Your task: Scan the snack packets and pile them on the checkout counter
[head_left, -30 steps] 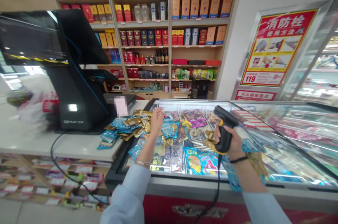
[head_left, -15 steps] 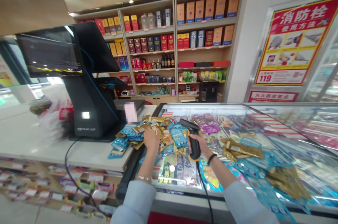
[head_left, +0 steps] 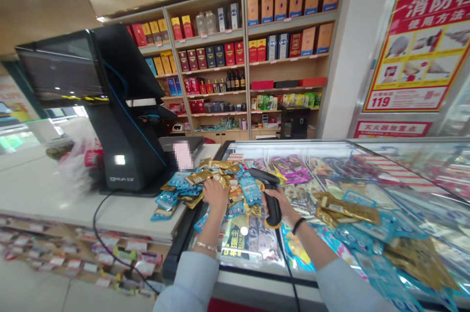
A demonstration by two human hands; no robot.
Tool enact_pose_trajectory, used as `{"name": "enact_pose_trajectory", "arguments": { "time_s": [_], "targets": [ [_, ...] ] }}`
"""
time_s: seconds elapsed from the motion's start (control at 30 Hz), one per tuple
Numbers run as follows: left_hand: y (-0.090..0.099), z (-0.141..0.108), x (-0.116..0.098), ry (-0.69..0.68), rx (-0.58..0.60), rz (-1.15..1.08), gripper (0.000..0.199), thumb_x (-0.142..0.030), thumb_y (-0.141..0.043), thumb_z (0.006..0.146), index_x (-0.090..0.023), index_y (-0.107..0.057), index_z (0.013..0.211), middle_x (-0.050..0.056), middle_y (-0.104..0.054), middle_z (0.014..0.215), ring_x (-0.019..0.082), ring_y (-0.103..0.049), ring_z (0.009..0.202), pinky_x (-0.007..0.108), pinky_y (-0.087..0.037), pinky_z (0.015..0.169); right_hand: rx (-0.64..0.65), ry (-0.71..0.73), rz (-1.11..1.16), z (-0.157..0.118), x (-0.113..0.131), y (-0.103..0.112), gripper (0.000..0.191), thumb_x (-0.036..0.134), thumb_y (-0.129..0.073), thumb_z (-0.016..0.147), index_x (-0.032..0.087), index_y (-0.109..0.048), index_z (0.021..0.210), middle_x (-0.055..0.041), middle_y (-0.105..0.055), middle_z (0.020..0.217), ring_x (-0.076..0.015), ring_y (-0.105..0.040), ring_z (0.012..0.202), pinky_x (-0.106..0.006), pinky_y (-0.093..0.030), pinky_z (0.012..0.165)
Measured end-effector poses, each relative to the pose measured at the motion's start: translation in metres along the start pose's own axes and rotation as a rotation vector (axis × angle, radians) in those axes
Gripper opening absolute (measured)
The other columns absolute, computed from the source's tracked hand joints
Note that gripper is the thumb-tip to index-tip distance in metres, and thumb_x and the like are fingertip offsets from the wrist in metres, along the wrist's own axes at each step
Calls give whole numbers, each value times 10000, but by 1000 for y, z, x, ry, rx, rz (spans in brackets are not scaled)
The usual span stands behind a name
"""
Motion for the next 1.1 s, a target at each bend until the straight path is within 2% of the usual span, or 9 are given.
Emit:
{"name": "enact_pose_trajectory", "arguments": {
  "time_s": [0.1, 0.27, 0.43, 0.5, 0.6, 0.7, 0.8, 0.97, 1.1],
  "targets": [
    [2, -1, -1, 6, -31, 6, 452, -439, -608, 767, -81, -600, 1044, 181, -562, 1088, 306, -491, 1045, 369, -390, 843, -17, 17, 1, -1, 1, 1, 263, 380, -696, 664, 183, -545, 750, 28, -589, 482, -126, -515, 321, -225, -424, 298],
    [9, 1, 3, 36, -49, -45, 399, -359, -630, 737, -77, -585, 1015, 177, -608, 1030, 312, -526, 1029, 372, -396, 836, -26, -39, -21, -4, -5, -4, 334, 420, -715, 630, 193, -501, 749, 29, -592, 480, -128, -514, 320, -224, -414, 290],
    [12, 10, 21, 128, 28, -313, 269, -273, -488, 845, -126, -533, 1066, 118, -673, 827, 258, -633, 798, 338, -426, 712, -15, -32, -46, -7, -6, -8, 387, 441, -731, 624, 203, -472, 785, 30, -602, 486, -133, -524, 327, -225, -422, 307],
    [19, 15, 31, 154, -54, -462, 264, -276, -431, 881, -151, -519, 1096, 109, -685, 869, 244, -645, 778, 334, -438, 702, 12, -29, -65, -7, -6, -11, 393, 450, -734, 630, 200, -475, 786, 24, -602, 487, -134, -526, 329, -226, -420, 311],
    [29, 20, 41, 142, -223, -629, 289, -296, -372, 906, -150, -520, 1106, 133, -677, 985, 254, -645, 887, 355, -462, 772, 33, -16, -72, -9, -4, -13, 388, 452, -734, 646, 200, -479, 793, 26, -600, 490, -132, -526, 333, -225, -422, 318],
    [33, 22, 45, 127, -305, -736, 309, -318, -350, 908, -130, -526, 1080, 159, -656, 1019, 272, -627, 962, 382, -468, 836, 47, 2, -65, -11, -1, -15, 376, 447, -730, 661, 201, -478, 795, 26, -600, 494, -130, -530, 338, -222, -428, 326],
    [34, 21, 43, 135, -321, -816, 310, -342, -350, 908, -133, -510, 1071, 155, -647, 999, 264, -639, 903, 387, -486, 812, 54, 6, -54, -13, 2, -17, 371, 443, -728, 661, 201, -476, 787, 23, -603, 499, -132, -535, 343, -222, -432, 325],
    [35, 16, 37, 170, -284, -1003, 296, -365, -346, 920, -142, -463, 1077, 136, -642, 949, 211, -660, 714, 325, -506, 641, 75, -4, -53, -15, 5, -19, 355, 447, -730, 648, 191, -510, 760, 20, -598, 500, -132, -532, 339, -228, -437, 321],
    [37, 15, 38, 178, -333, -1050, 302, -385, -360, 920, -138, -451, 1069, 141, -631, 940, 195, -655, 667, 297, -491, 575, 66, -22, -42, -15, 3, -19, 346, 448, -727, 646, 192, -505, 714, 21, -594, 485, -128, -534, 337, -214, -427, 323]
  ]
}}
Point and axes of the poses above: each hand's wrist, its own z-axis towards the middle knuckle, its own y-axis out of the back of the hand, x = y × z, the point moved 6 cm from there along z, towards the middle knuckle
